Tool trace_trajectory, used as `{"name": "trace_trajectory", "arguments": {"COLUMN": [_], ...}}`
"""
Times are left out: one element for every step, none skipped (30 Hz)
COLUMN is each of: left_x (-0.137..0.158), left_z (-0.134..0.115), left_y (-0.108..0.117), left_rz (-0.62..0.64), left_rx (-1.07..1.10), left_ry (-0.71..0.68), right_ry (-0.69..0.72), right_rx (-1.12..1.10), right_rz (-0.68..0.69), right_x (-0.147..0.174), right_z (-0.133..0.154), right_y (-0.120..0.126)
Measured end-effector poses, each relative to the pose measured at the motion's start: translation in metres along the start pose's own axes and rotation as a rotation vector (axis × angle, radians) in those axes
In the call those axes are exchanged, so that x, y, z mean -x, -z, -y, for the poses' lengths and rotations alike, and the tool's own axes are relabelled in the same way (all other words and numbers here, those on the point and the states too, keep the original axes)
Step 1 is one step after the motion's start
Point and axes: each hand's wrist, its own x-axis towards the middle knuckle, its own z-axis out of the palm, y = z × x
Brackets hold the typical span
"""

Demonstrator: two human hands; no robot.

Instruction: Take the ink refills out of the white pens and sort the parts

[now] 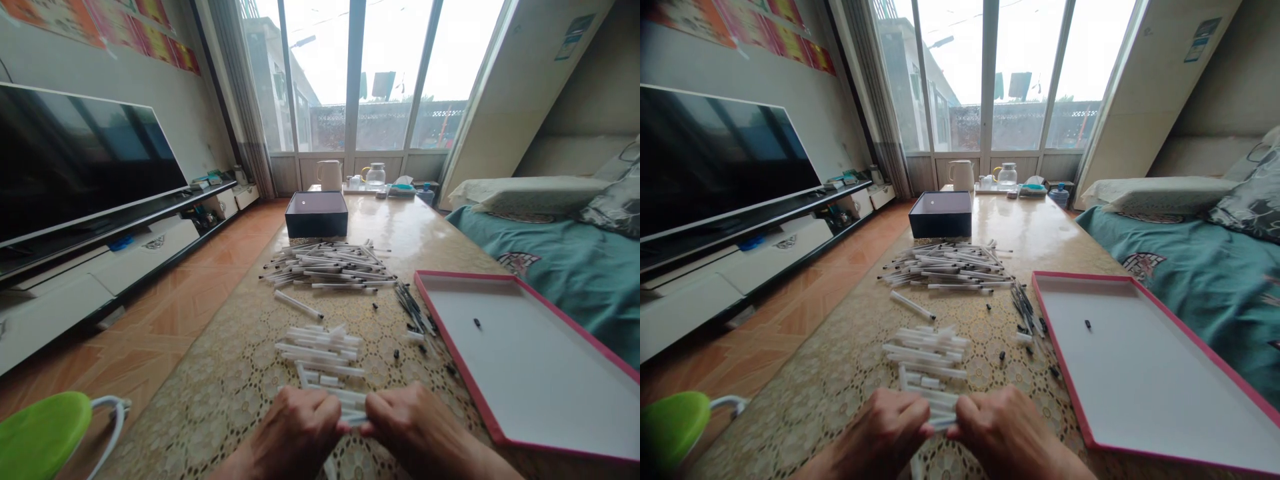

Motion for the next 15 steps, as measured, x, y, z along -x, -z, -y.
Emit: {"name": "trace_trajectory", "arguments": {"left_x": [0.003,0.005,0.007,0.007,0.007,0.005,0.003,0.0,-0.002,-0.003,-0.003,-0.002,0.0,0.004,0.011], "left_z": [0.006,0.012,0.018,0.023,0.027,0.029,0.03,0.031,0.031,0.032,0.033,0.034,0.034,0.034,0.034], "left_y": [0.006,0.011,0.015,0.017,0.017,0.016,0.014,0.011,0.009,0.008,0.008,0.011,0.015,0.02,0.027], "left_rz": [-0.049,-0.093,-0.135,-0.151,-0.105,-0.072,-0.046,-0.042,-0.052,-0.072,-0.099,-0.126,-0.147,-0.152,-0.138], "left_rx": [0.078,0.12,0.138,0.138,0.145,0.137,0.122,0.109,0.101,0.09,0.08,0.067,0.052,0.038,0.032], "left_ry": [0.08,0.207,0.31,0.373,0.374,0.368,0.364,0.372,0.391,0.414,0.437,0.455,0.465,0.469,0.462], "right_ry": [-0.045,-0.111,-0.188,-0.226,-0.242,-0.243,-0.23,-0.214,-0.201,-0.197,-0.2,-0.211,-0.227,-0.237,-0.241], "right_rx": [0.032,0.048,0.056,0.028,-0.014,-0.033,-0.048,-0.049,-0.04,-0.03,-0.024,-0.022,-0.023,-0.026,-0.031], "right_rz": [-0.048,-0.101,-0.165,-0.204,-0.214,-0.2,-0.178,-0.153,-0.135,-0.127,-0.125,-0.13,-0.14,-0.149,-0.158], "right_x": [0.004,0.007,0.008,0.009,0.008,0.006,0.003,0.0,-0.002,-0.003,-0.003,-0.002,0.0,0.001,0.002], "right_z": [-0.01,-0.019,-0.026,-0.031,-0.032,-0.031,-0.028,-0.024,-0.02,-0.018,-0.016,-0.016,-0.017,-0.019,-0.02], "right_y": [0.005,0.01,0.013,0.015,0.016,0.014,0.011,0.007,0.002,-0.002,-0.006,-0.009,-0.012,-0.013,-0.014]}}
